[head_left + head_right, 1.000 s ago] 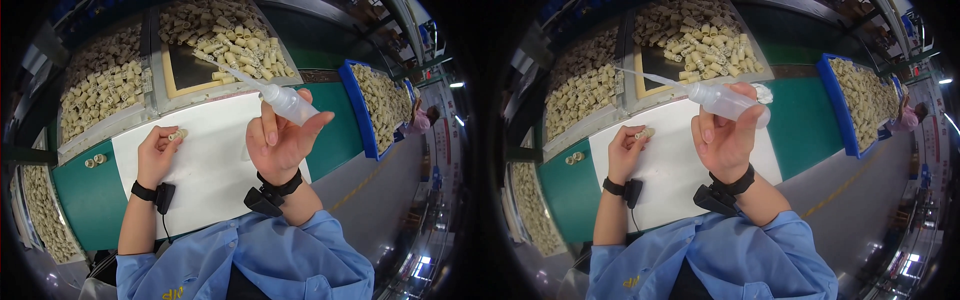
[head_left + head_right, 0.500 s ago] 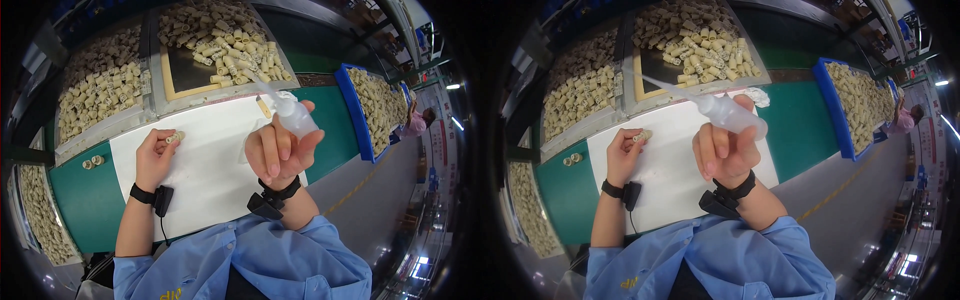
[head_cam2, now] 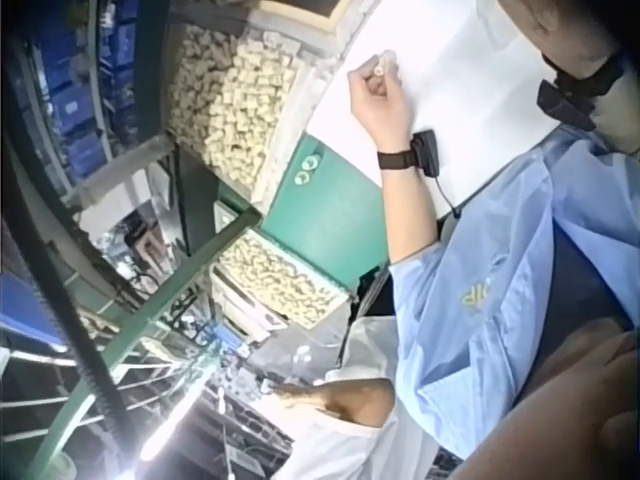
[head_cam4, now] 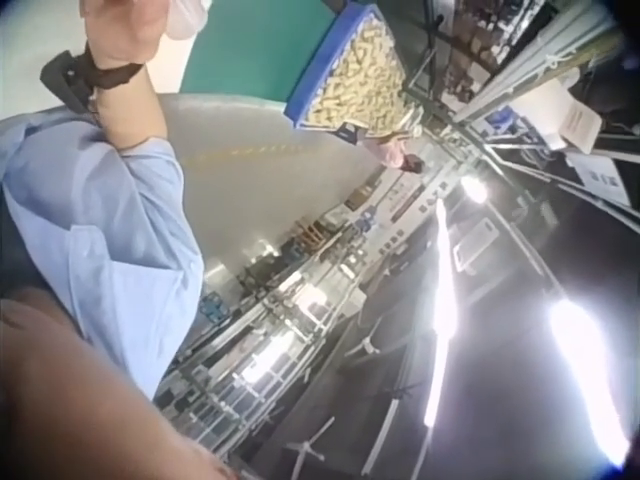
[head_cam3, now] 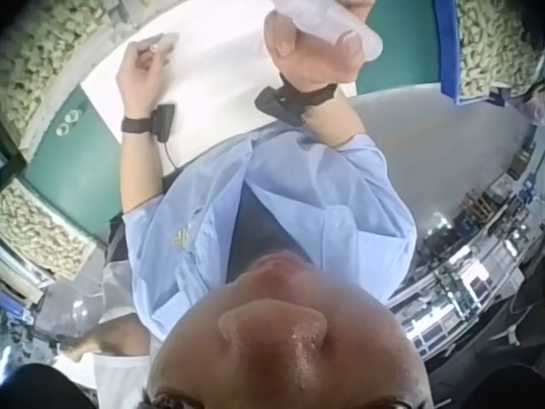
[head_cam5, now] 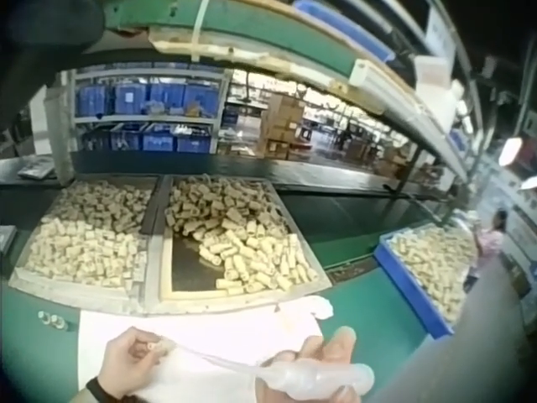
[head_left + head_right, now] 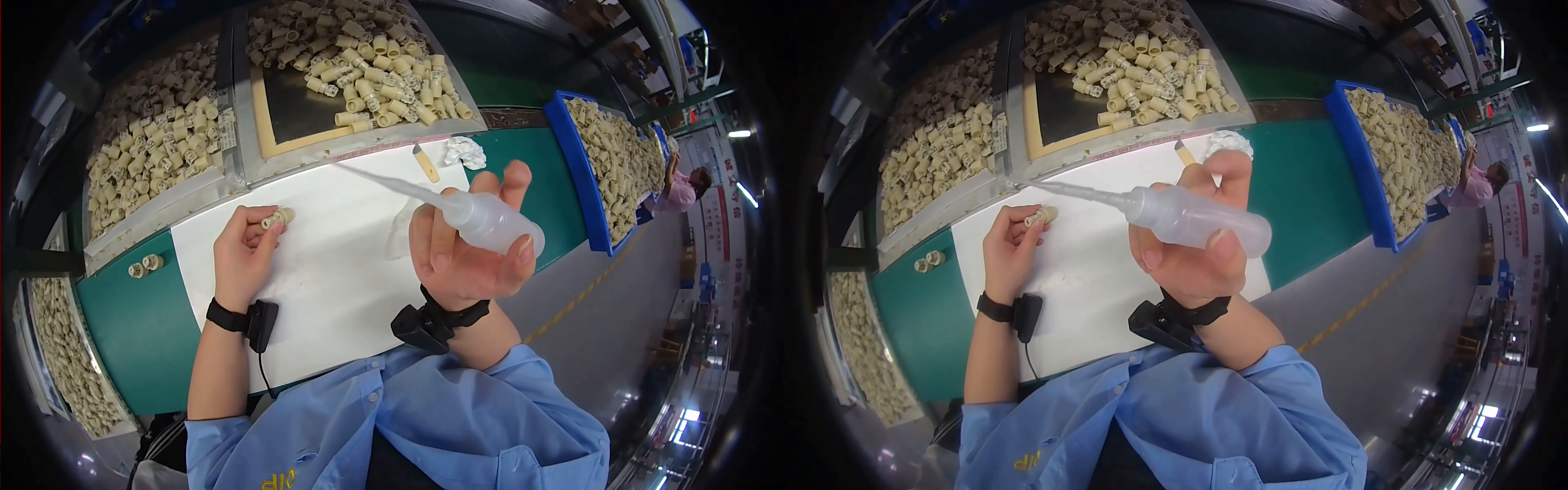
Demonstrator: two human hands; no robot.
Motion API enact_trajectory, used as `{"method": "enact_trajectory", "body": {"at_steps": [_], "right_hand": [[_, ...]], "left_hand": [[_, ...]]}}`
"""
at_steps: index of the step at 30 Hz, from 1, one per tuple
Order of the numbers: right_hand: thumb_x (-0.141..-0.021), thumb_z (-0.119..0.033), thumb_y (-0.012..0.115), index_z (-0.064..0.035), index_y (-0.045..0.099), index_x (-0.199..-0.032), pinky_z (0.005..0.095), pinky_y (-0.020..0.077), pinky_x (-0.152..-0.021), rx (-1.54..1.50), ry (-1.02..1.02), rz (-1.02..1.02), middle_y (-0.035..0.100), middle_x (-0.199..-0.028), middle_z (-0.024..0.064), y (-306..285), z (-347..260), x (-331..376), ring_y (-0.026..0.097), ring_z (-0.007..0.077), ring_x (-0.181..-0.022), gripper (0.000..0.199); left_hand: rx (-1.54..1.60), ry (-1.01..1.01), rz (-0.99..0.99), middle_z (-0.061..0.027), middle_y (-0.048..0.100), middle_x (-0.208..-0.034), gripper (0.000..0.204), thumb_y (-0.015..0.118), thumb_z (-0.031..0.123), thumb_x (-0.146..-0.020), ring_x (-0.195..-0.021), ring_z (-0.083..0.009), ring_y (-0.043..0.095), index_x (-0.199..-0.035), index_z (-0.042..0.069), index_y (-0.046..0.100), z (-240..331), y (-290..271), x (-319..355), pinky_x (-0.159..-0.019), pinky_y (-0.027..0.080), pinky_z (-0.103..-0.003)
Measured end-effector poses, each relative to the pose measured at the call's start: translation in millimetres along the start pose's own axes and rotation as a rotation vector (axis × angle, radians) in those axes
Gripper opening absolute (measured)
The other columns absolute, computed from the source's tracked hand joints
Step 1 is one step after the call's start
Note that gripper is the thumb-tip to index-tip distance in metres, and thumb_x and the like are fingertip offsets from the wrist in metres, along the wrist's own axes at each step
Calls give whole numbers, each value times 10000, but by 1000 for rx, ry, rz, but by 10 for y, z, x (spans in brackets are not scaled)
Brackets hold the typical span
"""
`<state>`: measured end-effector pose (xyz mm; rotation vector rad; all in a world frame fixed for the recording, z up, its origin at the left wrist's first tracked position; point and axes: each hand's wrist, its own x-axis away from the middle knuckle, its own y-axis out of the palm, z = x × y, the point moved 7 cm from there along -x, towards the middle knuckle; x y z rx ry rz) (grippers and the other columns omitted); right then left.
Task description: Cleaning small electronic components using a squeeze bottle and a cloth on a production floor.
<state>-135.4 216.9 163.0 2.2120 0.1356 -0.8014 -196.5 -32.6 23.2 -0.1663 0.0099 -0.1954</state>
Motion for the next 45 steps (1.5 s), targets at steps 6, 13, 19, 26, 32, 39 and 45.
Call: {"method": "enact_trajectory", "body": {"at_steps": [6, 13, 19, 26, 32, 39, 45], "right_hand": [[-1050, -498, 464, -193, 581, -1272, 287, 431, -419, 47, -39, -45, 574, -965, 75, 18, 101, -16, 541, 187, -549, 395], [-1035, -615, 440, -178, 645, -1145, 299, 400, -428, -122, 506, 128, 431, -632, 21, -346, 714, -104, 463, 177, -457, 495], [-1056, -564, 419, -148, 636, -1117, 284, 349, -444, -82, 640, 429, 361, -522, -3, -889, 1239, 186, 408, 164, -395, 473], [-1066, -481, 424, -134, 608, -1094, 276, 328, -438, -24, 700, 373, 374, -497, 4, -995, 1343, 357, 404, 152, -377, 394], [-1073, -470, 393, -85, 600, -1106, 287, 328, -422, 136, 709, 329, 395, -497, 9, -1008, 1321, 326, 393, 158, -361, 439], [-1069, -453, 408, -42, 639, -1124, 286, 317, -407, 116, 591, 280, 426, -506, 17, -1030, 1292, 325, 393, 156, -371, 475], [-1049, -359, 458, -8, 686, -898, 261, 344, -333, 69, 663, 698, 531, -521, 45, -914, 1265, 421, 426, 159, -337, 444]], "left_hand": [[-56, 8, 76, -81, 757, -960, 141, 699, 39, -967, -856, -119, 742, -1086, -20, 652, -17, -102, 34, -725, 575, -234], [-376, 140, 121, -104, 745, -767, 162, 794, 109, -884, -665, -137, 728, -974, 9, 704, 66, -238, 9, -639, 566, -245], [-399, 55, 191, -111, 741, -765, 166, 786, 89, -872, -669, -165, 737, -978, -1, 695, 109, -198, 50, -643, 580, -265], [-488, 46, 123, -103, 733, -756, 162, 785, 70, -863, -707, -178, 759, -930, -3, 657, 163, -204, 110, -642, 603, -291], [-617, 85, 205, -83, 731, -757, 210, 807, 54, -848, -694, -159, 762, -837, 16, 601, 241, -85, 198, -601, 597, -266], [-640, 57, 226, -70, 730, -748, 244, 829, 71, -845, -673, -139, 757, -816, 23, 591, 218, -21, 241, -577, 587, -250], [-659, 88, 238, -57, 722, -729, 253, 842, 83, -841, -670, -124, 756, -815, 26, 596, 212, -9, 266, -574, 580, -237]]}}
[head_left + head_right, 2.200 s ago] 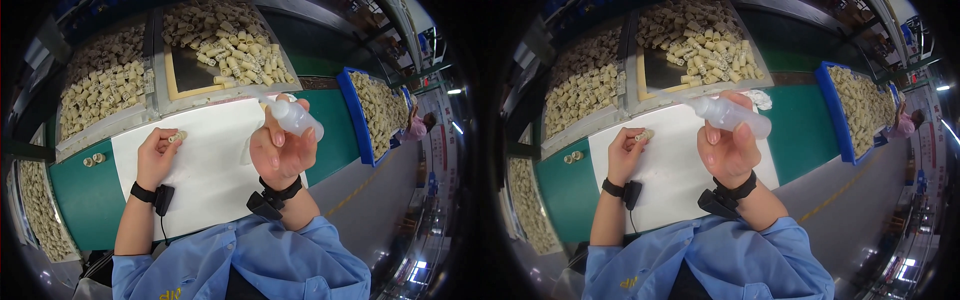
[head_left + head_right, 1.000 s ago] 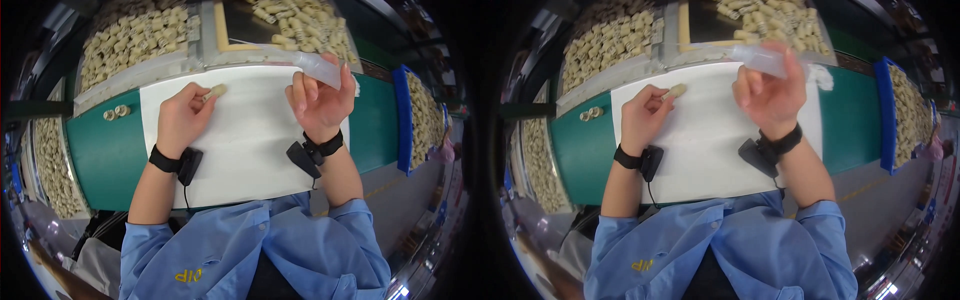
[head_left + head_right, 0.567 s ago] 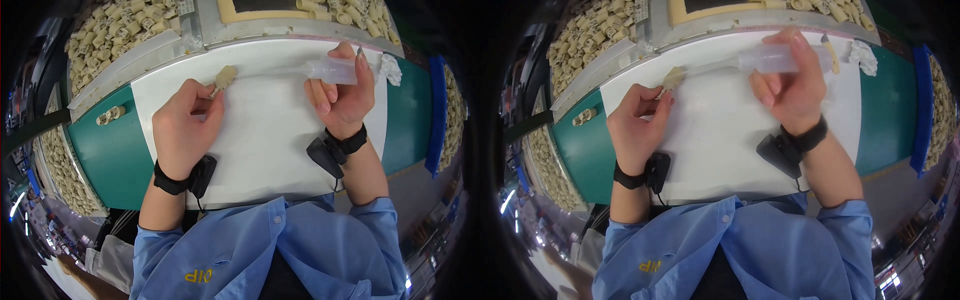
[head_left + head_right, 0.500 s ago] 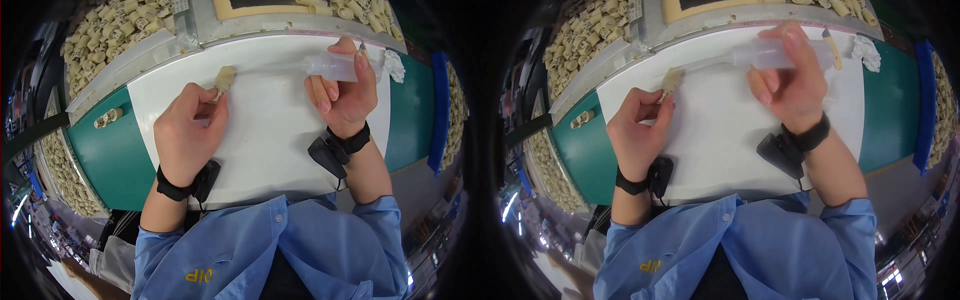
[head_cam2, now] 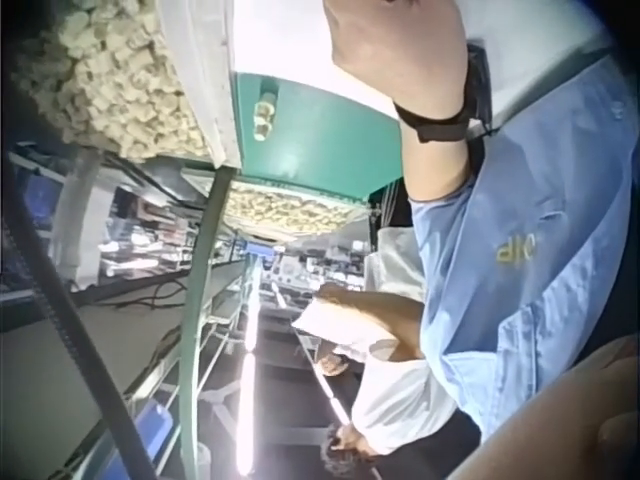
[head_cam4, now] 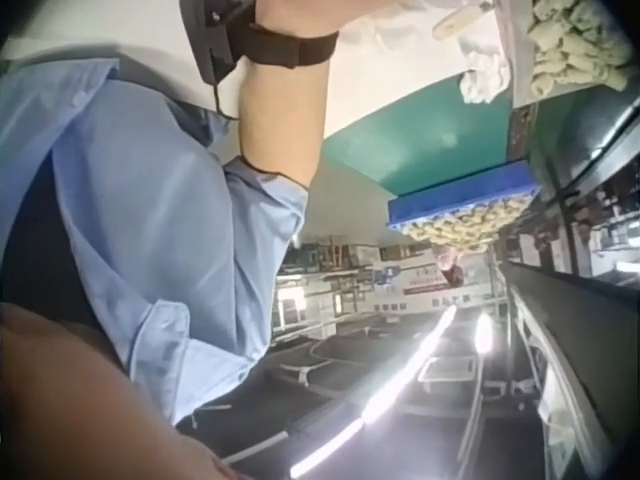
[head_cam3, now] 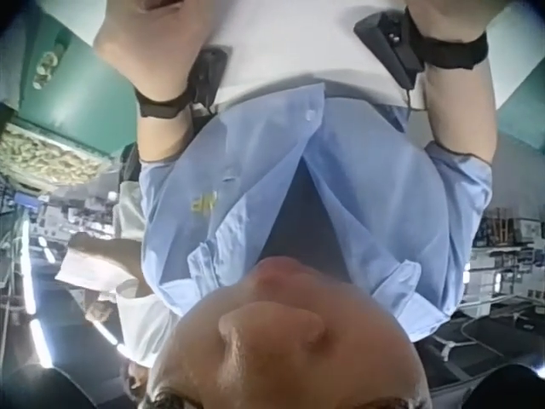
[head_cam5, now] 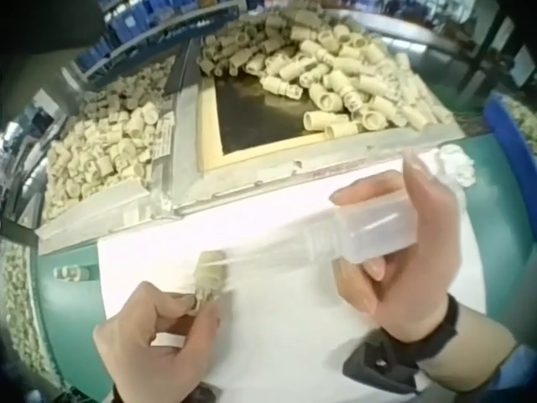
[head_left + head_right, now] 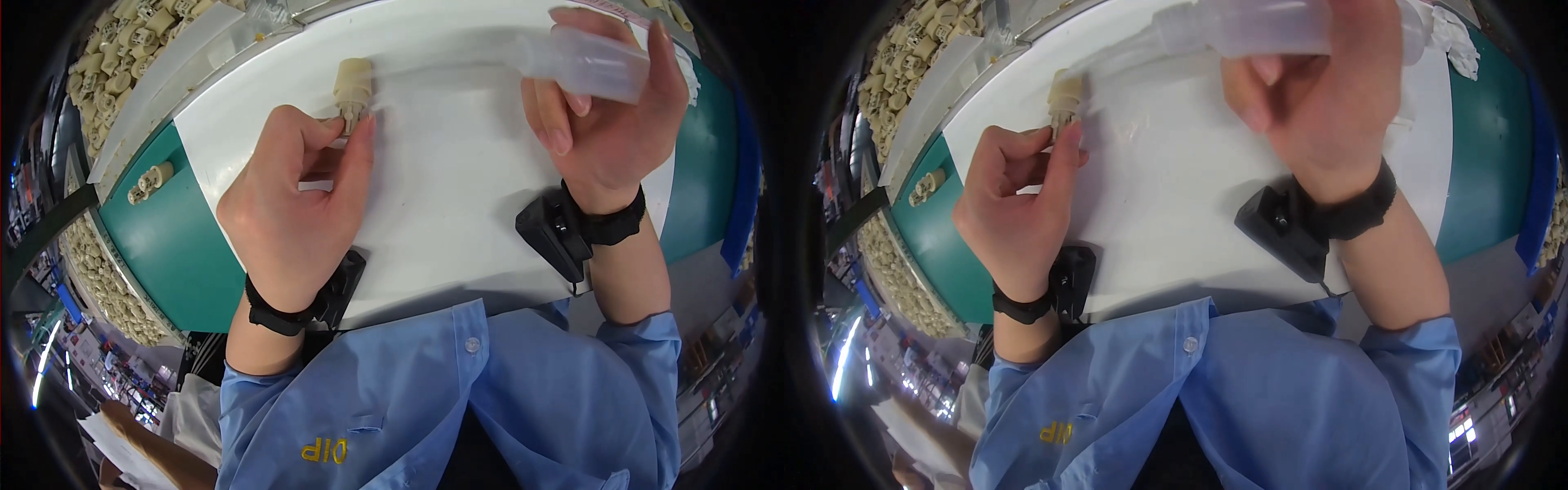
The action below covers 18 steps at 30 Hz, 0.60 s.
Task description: Cleaning small electronic components using a squeeze bottle and a cloth on a production floor.
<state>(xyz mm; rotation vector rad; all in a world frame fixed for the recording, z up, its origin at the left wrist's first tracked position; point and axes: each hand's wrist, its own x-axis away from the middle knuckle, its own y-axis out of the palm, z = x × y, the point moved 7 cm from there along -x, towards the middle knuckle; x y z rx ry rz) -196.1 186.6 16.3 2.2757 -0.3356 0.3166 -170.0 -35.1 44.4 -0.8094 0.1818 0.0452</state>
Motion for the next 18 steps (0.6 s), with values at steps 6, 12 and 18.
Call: {"method": "enact_trajectory", "body": {"at_steps": [6, 12, 18], "right_hand": [[-1046, -512, 392, 9, 667, -972, 286, 366, -318, 229, -76, 79, 512, -502, 74, 43, 86, 92, 411, 205, -305, 594], [-1067, -475, 387, -16, 648, -1055, 281, 394, -314, 394, -78, 2, 576, -576, 96, 5, 66, 95, 446, 197, -318, 528], [-1091, -423, 374, -57, 623, -1150, 263, 414, -319, 409, -263, -281, 618, -619, 107, -32, -20, -23, 485, 171, -330, 447]], "left_hand": [[-26, 30, 7, -55, 735, -753, 229, 836, 69, -852, -695, -120, 759, -836, 16, 613, 35, -14, 6, -588, 577, -223], [-33, 37, 7, -79, 763, -833, 178, 817, 43, -878, -754, -130, 765, -907, -17, 652, 49, -26, 1, -657, 586, -205], [-19, -14, 65, -86, 767, -869, 174, 812, 38, -882, -785, -125, 757, -976, -29, 682, 38, -73, -37, -704, 592, -211]]}}
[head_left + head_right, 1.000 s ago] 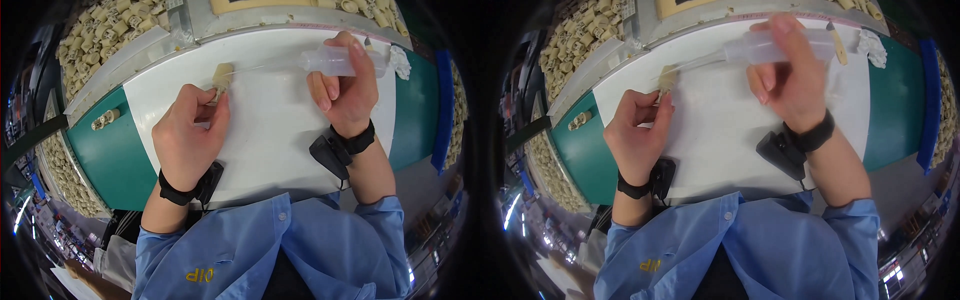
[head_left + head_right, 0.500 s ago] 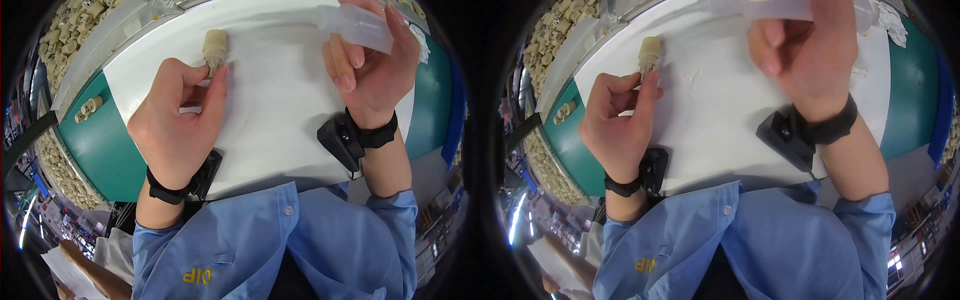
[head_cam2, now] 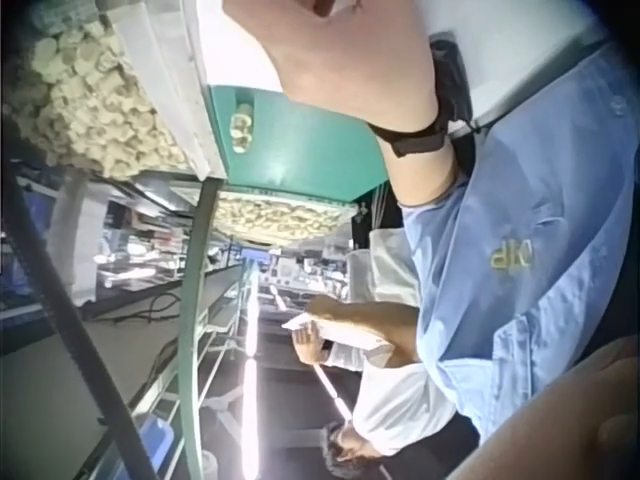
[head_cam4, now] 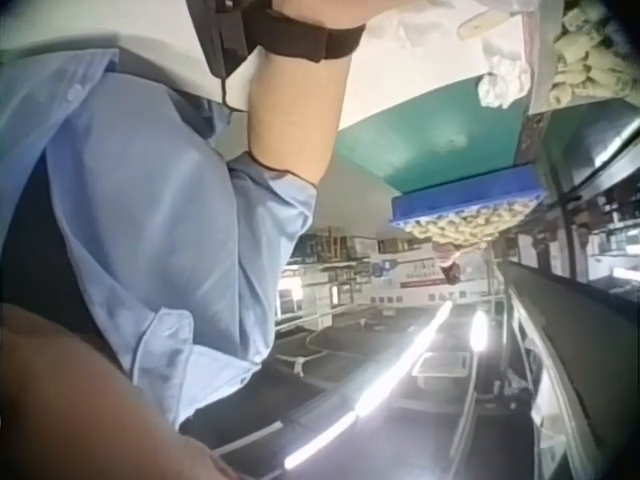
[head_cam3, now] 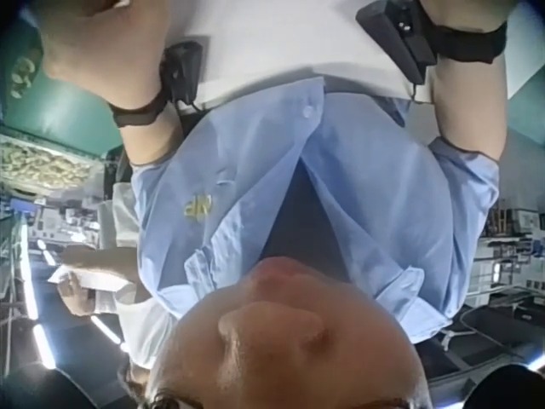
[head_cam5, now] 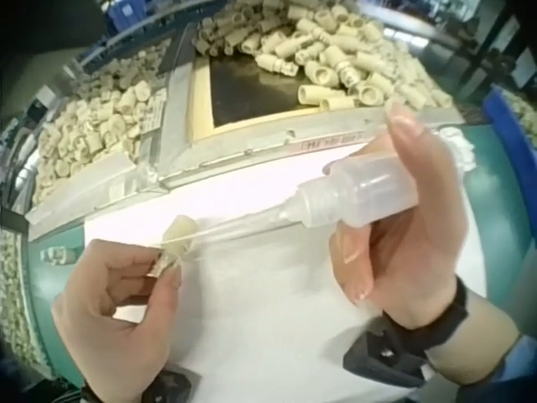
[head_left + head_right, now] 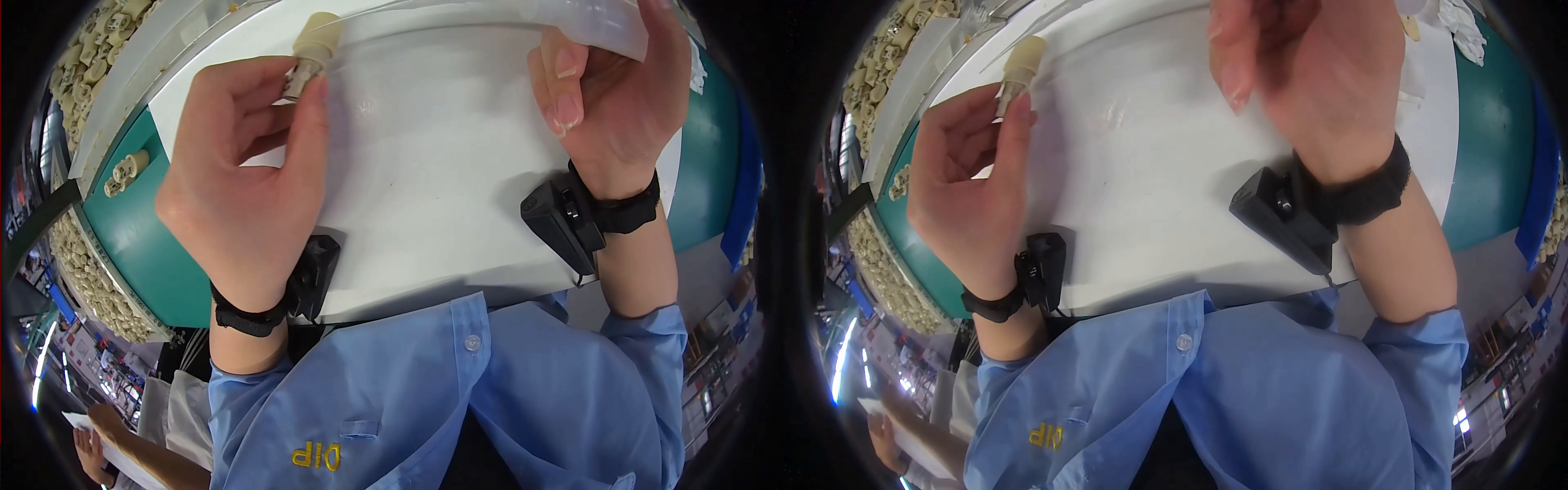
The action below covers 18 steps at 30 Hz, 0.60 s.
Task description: Cleaning small electronic components using a squeeze bottle and a cloth on a production floor.
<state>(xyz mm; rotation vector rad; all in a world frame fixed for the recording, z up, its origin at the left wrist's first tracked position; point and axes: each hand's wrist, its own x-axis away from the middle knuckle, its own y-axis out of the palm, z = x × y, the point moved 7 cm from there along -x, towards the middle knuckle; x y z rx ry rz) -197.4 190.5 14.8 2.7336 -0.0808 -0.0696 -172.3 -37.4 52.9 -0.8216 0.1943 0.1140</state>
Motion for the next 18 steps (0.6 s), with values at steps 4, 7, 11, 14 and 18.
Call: {"method": "enact_trajectory", "body": {"at_steps": [4, 7, 11, 14, 18], "right_hand": [[-1103, -396, 371, -82, 602, -1210, 256, 424, -322, 12, -128, -233, 638, -641, 114, -72, 9, -123, 503, 157, -335, 404], [-1107, -383, 375, -100, 582, -1255, 254, 429, -324, 33, -191, -509, 643, -649, 117, 133, -55, -102, 506, 150, -336, 380], [-1099, -394, 398, -105, 603, -1236, 252, 423, -324, 92, -7, -59, 625, -608, 115, 103, -40, 44, 508, 145, -336, 380], [-1093, -403, 414, -110, 619, -1222, 250, 419, -324, 118, 132, 269, 611, -577, 114, 65, -20, 167, 510, 140, -336, 380], [-1085, -406, 443, -112, 640, -1222, 252, 415, -321, 426, -122, 109, 611, -561, 117, 112, -143, 80, 507, 135, -331, 380]], "left_hand": [[-10, -15, 11, -83, 768, -875, 186, 813, 39, -882, -793, -107, 745, -1004, -33, 692, -42, -21, -7, -723, 589, -210], [-1, -39, 8, -77, 769, -872, 191, 818, 46, -881, -794, -90, 735, -1005, -35, 697, -63, -25, 15, -730, 583, -204], [-18, -54, -38, -74, 772, -871, 183, 827, 58, -878, -795, -76, 728, -976, -33, 702, -81, 45, 51, -729, 574, -193], [-26, -66, -26, -73, 773, -858, 176, 834, 65, -874, -791, -68, 724, -948, -31, 706, -73, 28, 56, -726, 568, -184], [-25, -61, -26, -77, 776, -854, 176, 837, 64, -870, -782, -70, 727, -937, -32, 706, -44, 30, 51, -723, 566, -182]]}}
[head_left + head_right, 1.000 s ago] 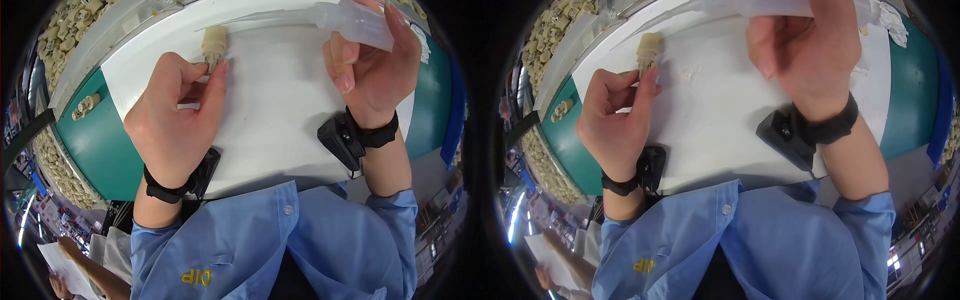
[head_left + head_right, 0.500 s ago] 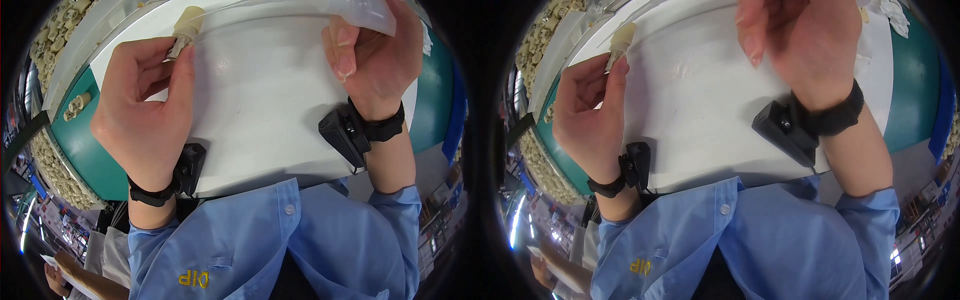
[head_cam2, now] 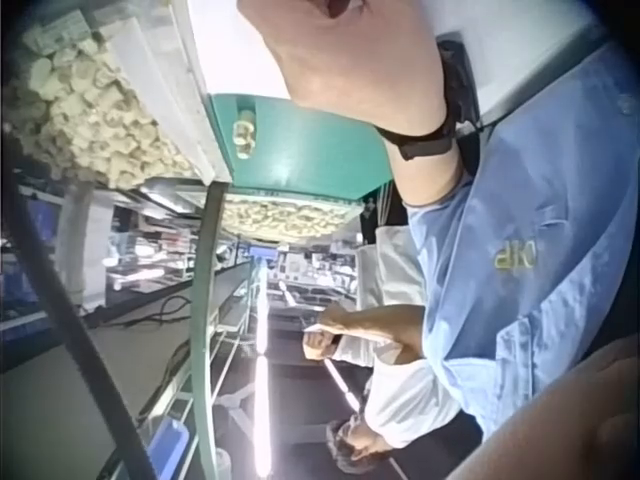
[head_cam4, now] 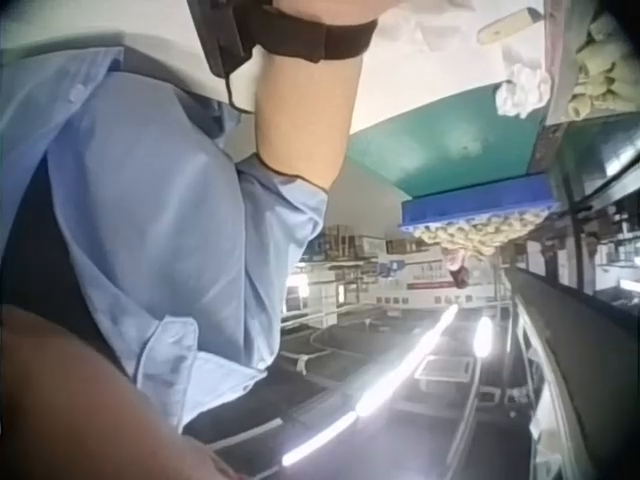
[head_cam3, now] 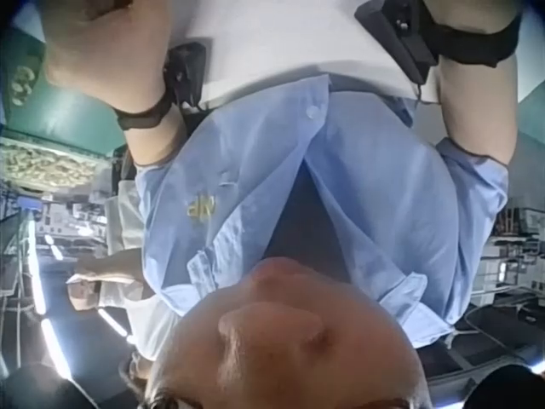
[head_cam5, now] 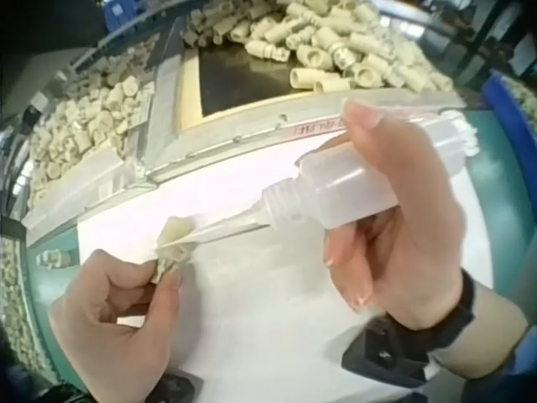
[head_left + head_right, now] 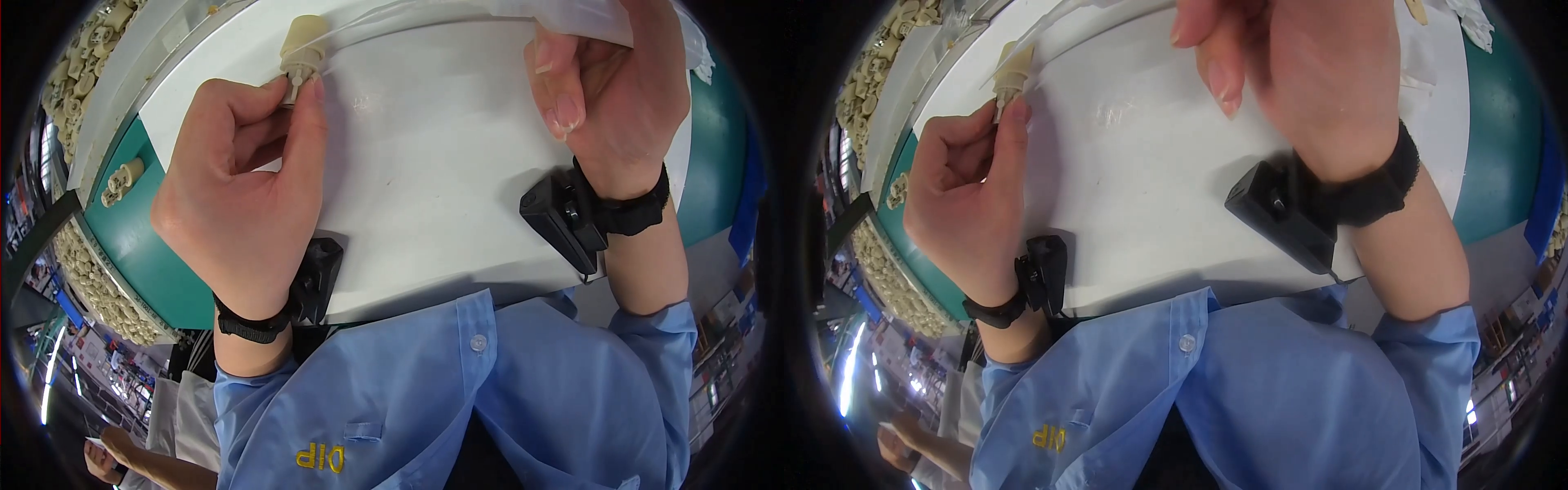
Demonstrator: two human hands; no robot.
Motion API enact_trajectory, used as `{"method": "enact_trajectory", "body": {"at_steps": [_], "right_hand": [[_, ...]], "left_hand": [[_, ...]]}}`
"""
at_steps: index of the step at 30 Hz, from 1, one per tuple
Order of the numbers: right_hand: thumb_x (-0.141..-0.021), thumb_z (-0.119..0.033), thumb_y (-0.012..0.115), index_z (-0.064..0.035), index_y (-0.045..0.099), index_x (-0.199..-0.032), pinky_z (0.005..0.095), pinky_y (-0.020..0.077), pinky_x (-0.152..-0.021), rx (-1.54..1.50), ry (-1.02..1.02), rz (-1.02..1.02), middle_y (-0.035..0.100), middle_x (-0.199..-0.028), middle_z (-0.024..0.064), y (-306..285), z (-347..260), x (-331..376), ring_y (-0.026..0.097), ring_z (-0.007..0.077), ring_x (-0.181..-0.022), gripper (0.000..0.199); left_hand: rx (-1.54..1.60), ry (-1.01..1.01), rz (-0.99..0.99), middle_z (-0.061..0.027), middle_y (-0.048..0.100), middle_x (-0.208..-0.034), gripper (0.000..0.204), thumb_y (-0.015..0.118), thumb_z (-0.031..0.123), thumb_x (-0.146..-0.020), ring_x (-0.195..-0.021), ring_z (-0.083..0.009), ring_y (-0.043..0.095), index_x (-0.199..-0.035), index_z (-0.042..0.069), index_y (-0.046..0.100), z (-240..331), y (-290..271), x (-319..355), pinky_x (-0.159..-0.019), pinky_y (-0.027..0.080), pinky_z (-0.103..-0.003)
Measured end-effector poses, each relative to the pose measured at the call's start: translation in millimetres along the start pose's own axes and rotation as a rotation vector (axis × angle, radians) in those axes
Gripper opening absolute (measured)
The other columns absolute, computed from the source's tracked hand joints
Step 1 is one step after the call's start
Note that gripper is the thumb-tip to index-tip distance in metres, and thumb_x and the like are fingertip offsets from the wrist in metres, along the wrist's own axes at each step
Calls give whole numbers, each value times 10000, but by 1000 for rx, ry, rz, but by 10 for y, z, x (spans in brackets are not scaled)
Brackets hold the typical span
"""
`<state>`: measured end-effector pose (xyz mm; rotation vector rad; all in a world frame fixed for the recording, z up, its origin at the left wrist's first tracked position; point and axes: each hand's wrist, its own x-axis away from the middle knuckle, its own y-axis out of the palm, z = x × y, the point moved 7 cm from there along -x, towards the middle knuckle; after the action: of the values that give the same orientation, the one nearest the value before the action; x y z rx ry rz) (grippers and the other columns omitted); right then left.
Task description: Cleaning small electronic components using a squeeze bottle and a cloth on a production floor.
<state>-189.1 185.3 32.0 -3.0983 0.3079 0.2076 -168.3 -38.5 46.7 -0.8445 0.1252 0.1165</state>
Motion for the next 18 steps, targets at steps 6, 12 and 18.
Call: {"method": "enact_trajectory", "body": {"at_steps": [6, 12, 18], "right_hand": [[-1073, -406, 481, -62, 672, -1140, 253, 410, -316, -116, 212, -43, 621, -570, 119, -36, 134, -81, 504, 128, -327, 398], [-1049, -423, 528, -16, 684, -986, 255, 408, -315, -50, -57, 8, 611, -552, 108, 69, -12, -76, 504, 125, -327, 440], [-1031, -437, 559, -14, 685, -967, 258, 407, -315, -110, 193, -23, 609, -554, 104, -5, 121, -94, 501, 126, -327, 446]], "left_hand": [[15, 1, 8, -76, 777, -845, 172, 840, 64, -868, -777, -68, 728, -931, -30, 711, 5, 8, -6, -722, 563, -179], [-15, 10, 12, -79, 777, -850, 164, 842, 60, -865, -777, -66, 728, -920, -27, 715, 15, -2, -5, -720, 561, -175], [15, 30, 26, -86, 776, -852, 167, 837, 51, -869, -776, -73, 730, -927, -38, 708, -3, 8, -1, -719, 562, -177]]}}
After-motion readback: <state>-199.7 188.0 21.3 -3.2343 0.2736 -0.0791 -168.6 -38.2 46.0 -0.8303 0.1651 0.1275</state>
